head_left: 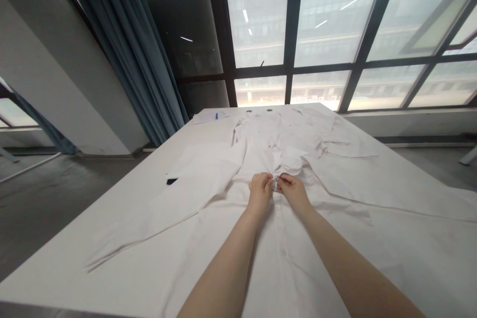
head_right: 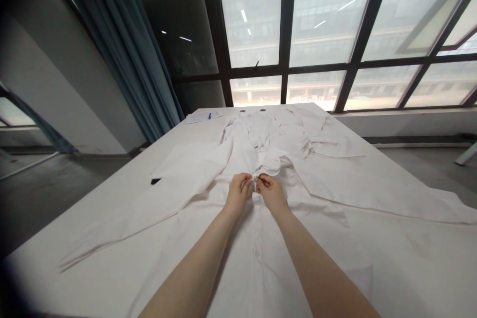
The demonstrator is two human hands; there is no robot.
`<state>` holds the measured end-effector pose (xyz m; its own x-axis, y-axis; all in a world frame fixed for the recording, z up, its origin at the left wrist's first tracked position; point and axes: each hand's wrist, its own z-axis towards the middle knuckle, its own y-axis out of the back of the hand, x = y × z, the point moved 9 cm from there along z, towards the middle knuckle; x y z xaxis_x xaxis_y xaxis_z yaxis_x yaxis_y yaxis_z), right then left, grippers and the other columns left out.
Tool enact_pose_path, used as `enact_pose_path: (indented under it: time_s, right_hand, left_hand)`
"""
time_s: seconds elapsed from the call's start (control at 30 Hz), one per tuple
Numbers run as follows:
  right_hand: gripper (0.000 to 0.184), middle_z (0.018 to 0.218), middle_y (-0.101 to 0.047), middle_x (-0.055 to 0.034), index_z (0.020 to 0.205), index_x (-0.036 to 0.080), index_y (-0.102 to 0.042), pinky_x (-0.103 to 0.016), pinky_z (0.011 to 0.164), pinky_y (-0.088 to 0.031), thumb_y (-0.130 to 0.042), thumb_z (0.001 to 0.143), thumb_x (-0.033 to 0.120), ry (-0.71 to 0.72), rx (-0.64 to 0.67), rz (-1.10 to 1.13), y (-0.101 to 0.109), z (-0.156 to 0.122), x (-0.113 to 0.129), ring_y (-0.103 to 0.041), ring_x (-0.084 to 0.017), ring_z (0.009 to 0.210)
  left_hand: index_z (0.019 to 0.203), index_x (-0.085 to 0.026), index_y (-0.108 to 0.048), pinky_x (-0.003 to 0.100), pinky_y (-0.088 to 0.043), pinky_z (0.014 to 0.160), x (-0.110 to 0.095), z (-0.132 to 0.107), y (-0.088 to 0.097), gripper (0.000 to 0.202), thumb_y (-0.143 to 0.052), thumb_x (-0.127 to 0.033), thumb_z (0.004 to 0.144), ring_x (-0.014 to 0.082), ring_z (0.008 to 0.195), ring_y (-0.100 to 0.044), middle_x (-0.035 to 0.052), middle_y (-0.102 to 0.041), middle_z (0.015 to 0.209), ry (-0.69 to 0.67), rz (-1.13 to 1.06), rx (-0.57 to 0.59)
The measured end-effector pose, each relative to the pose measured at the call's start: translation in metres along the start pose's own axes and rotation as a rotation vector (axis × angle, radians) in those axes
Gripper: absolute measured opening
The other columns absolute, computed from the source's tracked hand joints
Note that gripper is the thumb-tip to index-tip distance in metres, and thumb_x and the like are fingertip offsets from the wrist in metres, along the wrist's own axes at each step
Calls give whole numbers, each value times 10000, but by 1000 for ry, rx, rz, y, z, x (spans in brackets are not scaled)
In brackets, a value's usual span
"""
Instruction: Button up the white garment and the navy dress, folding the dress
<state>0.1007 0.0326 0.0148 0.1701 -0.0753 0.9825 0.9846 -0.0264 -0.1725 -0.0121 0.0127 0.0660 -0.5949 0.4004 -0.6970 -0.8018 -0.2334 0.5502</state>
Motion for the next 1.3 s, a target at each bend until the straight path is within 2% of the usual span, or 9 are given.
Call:
enact_pose_path:
  time_s: [0.1, 0.37, 0.63, 0.8, 0.87, 0.97, 1.07, 1.17, 1.3]
  right_hand:
    - [256, 560, -537, 34, 651, 160, -560, -254, 555, -463, -639, 568, 389, -28, 46, 35, -3, 1, -2, -499, -87, 494]
    - [230, 514, -489, 60, 619, 177, -485, -213, 495, -406, -637, 593, 349, 11, 204, 56, -14, 1, 8, -479, -77, 480]
    - [178, 534, -493, 56, 672, 179, -507, -219, 498, -405, -605, 618, 317, 18, 176, 51, -12, 2, 4, -469, -79, 484]
    - [159, 515, -476, 62, 653, 180, -503, -212, 465, -387, -601, 620, 301, 54, 170, 41, -13, 1, 5, -450, -76, 454]
    - [162, 511, -471, 65, 663, 181, -499, -206, 457, -384, -599, 622, 302, 70, 95, 54, -6, 3, 7, -448, -73, 445]
    - [182, 570, -497, 63, 744, 199, -475, -216, 489, -412, -571, 655, 325, 158, -190, 159, 26, 6, 13, -474, -75, 467]
    - [229, 663, -525, 51, 805, 224, -418, -246, 537, -443, -545, 684, 371, 233, -433, 256, 54, -1, 18, -514, -84, 514]
    - [247, 576, -478, 56, 714, 217, -395, -248, 519, -430, -523, 695, 429, 234, -449, 77, 53, -10, 24, -497, -95, 489]
    - [292, 515, -450, 24, 532, 200, -422, -252, 533, -385, -580, 631, 424, 330, -266, -534, 16, -21, 40, -443, -117, 511]
  left_hand:
    - [780, -191, -538, 298, -346, 746, 1, -1, -3, 121, -417, -185, 782, 173, 855, -467, 23, -576, 828, 15, 2, 24]
    - [787, -201, -530, 299, -338, 761, 1, -3, -2, 112, -418, -199, 785, 169, 859, -465, 12, -574, 826, 7, -16, 50]
    - [803, -200, -534, 297, -344, 759, 3, -4, 0, 118, -419, -210, 781, 167, 860, -479, 15, -581, 840, 38, -23, 23]
    - [770, -199, -548, 287, -346, 757, -2, -5, 6, 115, -519, -302, 729, 165, 834, -486, 11, -582, 800, 23, -39, -37]
    - [738, -192, -544, 275, -354, 737, 6, -4, 13, 132, -504, -317, 737, 152, 787, -491, 6, -567, 752, 59, -96, -109]
    - [728, -183, -511, 237, -376, 652, 35, -3, 31, 164, -459, -336, 758, 115, 680, -484, -13, -516, 685, 208, -297, -306]
    - [732, -178, -470, 202, -395, 562, 67, -4, 35, 183, -477, -360, 733, 75, 567, -456, -40, -458, 636, 402, -625, -433]
    - [743, -171, -455, 209, -443, 593, 74, -3, 27, 211, -521, -366, 697, 49, 557, -469, -46, -451, 666, 475, -906, -427]
    - [748, -161, -468, 255, -479, 675, 57, -1, 25, 236, -557, -367, 676, 52, 620, -499, -35, -470, 706, 414, -991, -376]
